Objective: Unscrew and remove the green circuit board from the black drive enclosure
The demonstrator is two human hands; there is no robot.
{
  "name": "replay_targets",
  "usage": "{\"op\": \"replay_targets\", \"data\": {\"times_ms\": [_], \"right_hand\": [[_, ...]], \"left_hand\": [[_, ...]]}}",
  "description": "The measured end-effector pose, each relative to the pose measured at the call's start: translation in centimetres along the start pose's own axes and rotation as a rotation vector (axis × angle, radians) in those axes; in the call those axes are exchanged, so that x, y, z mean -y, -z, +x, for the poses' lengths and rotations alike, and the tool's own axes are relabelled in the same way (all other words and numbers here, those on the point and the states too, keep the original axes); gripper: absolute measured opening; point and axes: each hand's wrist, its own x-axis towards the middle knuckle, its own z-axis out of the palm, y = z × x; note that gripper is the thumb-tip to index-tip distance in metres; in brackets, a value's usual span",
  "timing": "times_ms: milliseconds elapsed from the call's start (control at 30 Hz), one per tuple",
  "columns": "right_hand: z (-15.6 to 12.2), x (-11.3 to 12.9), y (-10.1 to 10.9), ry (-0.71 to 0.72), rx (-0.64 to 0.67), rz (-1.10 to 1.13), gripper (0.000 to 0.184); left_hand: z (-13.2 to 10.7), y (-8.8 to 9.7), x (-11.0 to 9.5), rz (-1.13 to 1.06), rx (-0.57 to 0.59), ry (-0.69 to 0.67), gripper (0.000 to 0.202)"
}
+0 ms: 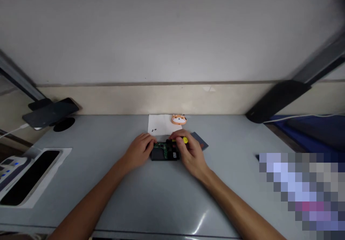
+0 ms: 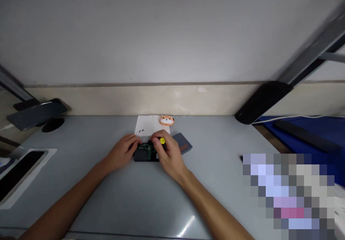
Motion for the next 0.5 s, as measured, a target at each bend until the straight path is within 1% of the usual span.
{"op": "replay_targets", "data": {"times_ms": [100, 267, 500], "right_hand": [[0.1, 0.2, 0.2, 0.018, 0.015, -0.02, 0.023], [0.3, 0.7, 0.5, 0.074, 0.138, -0.049, 0.02], [0.4, 1.1, 0.9, 0.097, 0.152, -0.083, 0.017]], "left_hand": [[0.0, 0.0, 0.0, -0.009, 0.001, 0.006, 0.025], [0.1, 0.1, -0.1, -0.007, 0.005, 0.018, 0.026], [0.0, 0.0, 0.1, -0.013, 0.012, 0.022, 0.025]]}}
